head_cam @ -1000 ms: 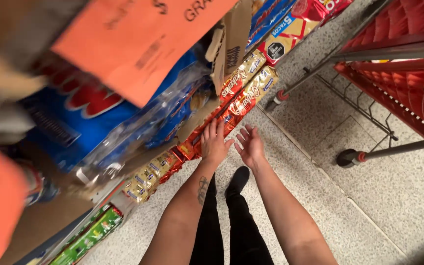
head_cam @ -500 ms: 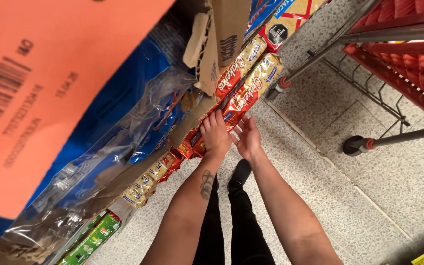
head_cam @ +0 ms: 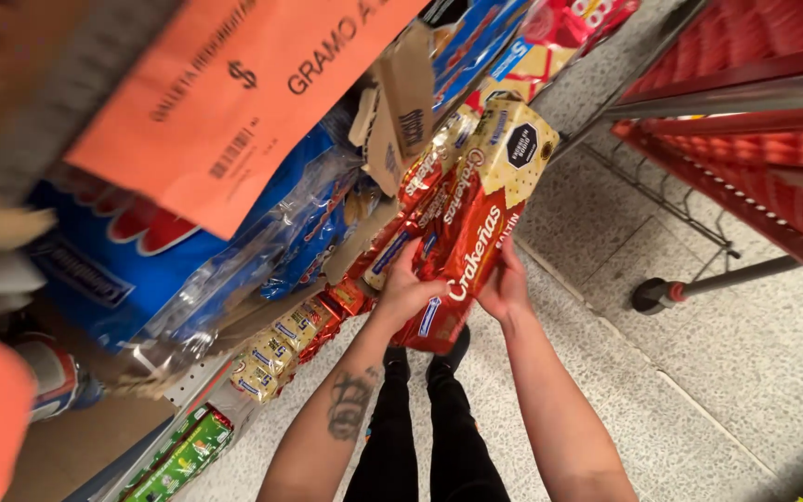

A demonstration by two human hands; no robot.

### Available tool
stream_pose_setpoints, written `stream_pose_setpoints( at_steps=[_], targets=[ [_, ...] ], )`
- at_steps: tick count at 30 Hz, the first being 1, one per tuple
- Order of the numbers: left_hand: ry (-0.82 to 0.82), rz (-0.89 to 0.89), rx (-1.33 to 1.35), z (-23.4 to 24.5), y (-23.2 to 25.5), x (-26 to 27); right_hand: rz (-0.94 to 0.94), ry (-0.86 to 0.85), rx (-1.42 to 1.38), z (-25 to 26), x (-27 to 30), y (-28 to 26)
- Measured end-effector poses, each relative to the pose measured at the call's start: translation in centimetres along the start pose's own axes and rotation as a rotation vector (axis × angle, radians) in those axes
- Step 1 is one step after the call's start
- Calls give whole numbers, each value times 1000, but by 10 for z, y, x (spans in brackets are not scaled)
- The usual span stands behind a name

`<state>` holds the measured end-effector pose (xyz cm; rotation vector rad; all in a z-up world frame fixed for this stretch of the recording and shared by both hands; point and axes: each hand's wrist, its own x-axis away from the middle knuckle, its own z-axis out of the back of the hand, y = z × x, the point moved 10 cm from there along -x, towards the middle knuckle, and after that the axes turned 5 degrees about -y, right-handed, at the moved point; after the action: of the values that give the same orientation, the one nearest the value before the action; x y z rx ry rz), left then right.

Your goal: Selecting snacks and grocery items from store shelves and placing them into a shopping cart.

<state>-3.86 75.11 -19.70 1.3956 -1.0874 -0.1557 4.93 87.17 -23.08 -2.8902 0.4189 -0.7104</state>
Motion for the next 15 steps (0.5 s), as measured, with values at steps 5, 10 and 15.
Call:
stream_pose_setpoints(
  at_steps=[5, 10, 15],
  targets=[
    [-114, 50, 117, -43, 38, 46, -10, -59, 25, -6, 37, -34],
    [-217, 27, 80, -81, 74, 83, 181, -71, 152, -52, 99, -82],
    [-367, -116, 226, -110, 115, 111, 331, -265, 371, -171, 176, -114]
  ],
)
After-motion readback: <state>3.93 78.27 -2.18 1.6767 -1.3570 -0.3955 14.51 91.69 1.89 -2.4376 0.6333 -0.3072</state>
